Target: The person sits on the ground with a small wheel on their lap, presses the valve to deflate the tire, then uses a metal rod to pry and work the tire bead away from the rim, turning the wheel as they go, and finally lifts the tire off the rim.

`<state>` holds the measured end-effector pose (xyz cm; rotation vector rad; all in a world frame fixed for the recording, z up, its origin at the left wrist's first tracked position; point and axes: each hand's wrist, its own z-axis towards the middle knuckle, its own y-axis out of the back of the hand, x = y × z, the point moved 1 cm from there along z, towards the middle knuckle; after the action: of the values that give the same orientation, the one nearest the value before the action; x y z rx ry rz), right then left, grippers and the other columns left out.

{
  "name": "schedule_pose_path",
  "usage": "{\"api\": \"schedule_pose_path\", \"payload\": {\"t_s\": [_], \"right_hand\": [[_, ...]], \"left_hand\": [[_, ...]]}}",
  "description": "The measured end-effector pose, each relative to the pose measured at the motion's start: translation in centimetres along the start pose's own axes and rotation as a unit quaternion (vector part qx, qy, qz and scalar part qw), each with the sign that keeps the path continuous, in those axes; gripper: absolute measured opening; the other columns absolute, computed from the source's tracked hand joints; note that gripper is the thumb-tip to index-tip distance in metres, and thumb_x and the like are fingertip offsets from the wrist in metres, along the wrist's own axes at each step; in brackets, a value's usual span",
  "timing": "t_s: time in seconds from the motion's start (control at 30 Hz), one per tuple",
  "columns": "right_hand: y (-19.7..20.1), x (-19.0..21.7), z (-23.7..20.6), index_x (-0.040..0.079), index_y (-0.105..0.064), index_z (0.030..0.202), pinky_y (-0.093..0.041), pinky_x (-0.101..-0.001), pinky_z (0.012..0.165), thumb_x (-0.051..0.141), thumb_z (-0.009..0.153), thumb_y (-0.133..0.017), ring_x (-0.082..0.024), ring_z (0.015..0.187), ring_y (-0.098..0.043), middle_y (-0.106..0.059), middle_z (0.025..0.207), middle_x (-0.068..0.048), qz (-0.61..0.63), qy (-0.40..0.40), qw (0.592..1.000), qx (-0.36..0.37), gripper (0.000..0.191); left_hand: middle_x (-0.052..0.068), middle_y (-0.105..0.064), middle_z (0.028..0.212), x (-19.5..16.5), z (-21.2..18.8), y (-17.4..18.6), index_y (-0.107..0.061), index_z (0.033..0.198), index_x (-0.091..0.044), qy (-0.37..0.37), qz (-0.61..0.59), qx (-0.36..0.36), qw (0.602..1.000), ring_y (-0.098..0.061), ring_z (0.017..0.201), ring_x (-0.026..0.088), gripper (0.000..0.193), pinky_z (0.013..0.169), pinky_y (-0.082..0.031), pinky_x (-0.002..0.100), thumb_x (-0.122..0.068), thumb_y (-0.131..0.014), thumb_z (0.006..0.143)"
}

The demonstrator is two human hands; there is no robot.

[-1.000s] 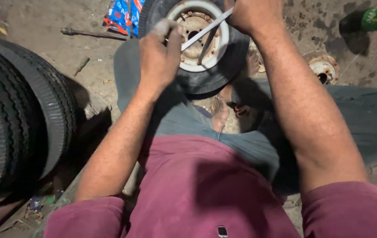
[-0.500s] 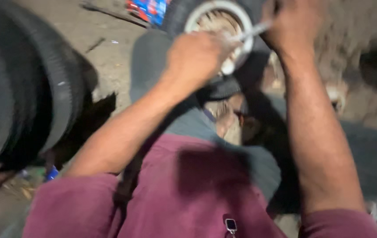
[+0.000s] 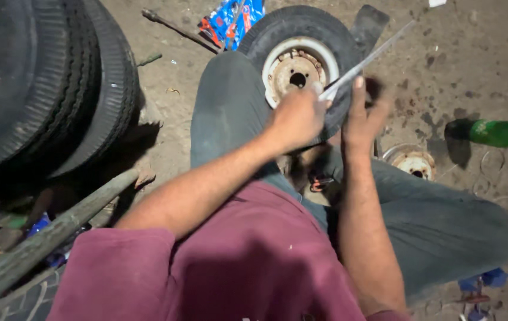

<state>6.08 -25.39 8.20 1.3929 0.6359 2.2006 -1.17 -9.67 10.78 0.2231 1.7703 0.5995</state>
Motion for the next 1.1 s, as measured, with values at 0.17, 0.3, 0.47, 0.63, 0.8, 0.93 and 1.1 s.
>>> {"api": "schedule_pose_path", "payload": {"t_s": [0.17,0.3,0.47,0.63,0.8,0.93,1.1], "right_hand": [[-2.1,0.6,0.7,-0.005,-0.068,0.11,-0.048,-0.0337,0.072,0.019,0.102,-0.07,-0.019,0.084,-0.06,-0.067,0.094,-0.012,0.243,-0.2,0.938,0.147,0.026],[-2.9,1.0,2.2,-0.001,-0.064,0.083,-0.056,-0.0347,0.064,0.026,0.102,-0.061,-0.023,0.067,-0.069,-0.068,0.076,-0.012,0.382,-0.339,0.858,0.059,0.032],[-4.9,-1.3,3.3,0.0,-0.057,0.083,-0.054,-0.0377,0.064,0.027,0.106,-0.061,-0.024,0.065,-0.062,-0.06,0.072,-0.011,0.475,-0.378,0.795,-0.014,0.035],[-2.1,-4.6,6.2,0.006,-0.059,0.091,-0.058,-0.0382,0.063,0.041,0.098,-0.064,-0.022,0.062,-0.064,-0.06,0.073,-0.005,0.421,-0.366,0.822,-0.111,0.036],[11.6,0.8,7.4,0.007,-0.053,0.094,-0.055,-0.0439,0.076,0.039,0.108,-0.066,-0.027,0.071,-0.062,-0.056,0.078,-0.009,0.461,-0.251,0.849,0.061,0.037],[13.6,4.1,6.9,0.008,-0.051,0.093,-0.054,-0.0449,0.079,0.037,0.111,-0.062,-0.027,0.072,-0.061,-0.054,0.077,-0.009,0.408,-0.204,0.886,0.089,0.037],[6.8,-0.2,4.7,0.008,-0.048,0.091,-0.053,-0.0461,0.082,0.035,0.115,-0.058,-0.028,0.074,-0.061,-0.051,0.076,-0.01,0.384,-0.272,0.882,0.017,0.037]], "left_hand": [[0.023,-0.071,0.089,1.0,-1.3,-1.9,-0.068,0.103,0.0,-0.115,-0.19,-0.003,0.975,-0.073,0.086,0.041,0.026,0.074,-0.056,0.05,-0.025,-0.065,0.1],[0.022,-0.063,0.08,5.4,-0.1,1.6,-0.076,0.103,-0.001,0.103,-0.317,0.178,0.926,-0.063,0.062,0.033,0.035,0.062,-0.049,0.045,-0.032,-0.06,0.106],[0.016,-0.073,0.087,11.9,1.7,8.6,-0.072,0.099,-0.003,-0.074,0.007,-0.169,0.983,-0.072,0.081,0.029,0.014,0.072,-0.055,0.041,-0.016,-0.073,0.098],[0.008,-0.065,0.077,20.9,6.3,10.2,-0.07,0.097,0.003,0.031,-0.177,-0.253,0.951,-0.057,0.069,0.01,0.013,0.059,-0.046,0.032,-0.009,-0.073,0.103],[0.002,-0.067,0.074,28.5,9.7,8.6,-0.063,0.107,0.0,0.067,-0.057,-0.223,0.971,-0.066,0.066,0.014,0.019,0.059,-0.05,0.033,-0.008,-0.07,0.092],[0.007,-0.068,0.091,31.1,11.1,6.0,-0.066,0.117,-0.006,0.165,-0.061,-0.168,0.97,-0.062,0.076,0.022,0.017,0.07,-0.049,0.039,-0.018,-0.055,0.11],[0.02,-0.07,0.089,31.0,10.6,5.1,-0.067,0.104,-0.004,0.132,0.003,-0.12,0.984,-0.064,0.085,0.036,0.033,0.075,-0.048,0.046,-0.036,-0.059,0.106]]}}
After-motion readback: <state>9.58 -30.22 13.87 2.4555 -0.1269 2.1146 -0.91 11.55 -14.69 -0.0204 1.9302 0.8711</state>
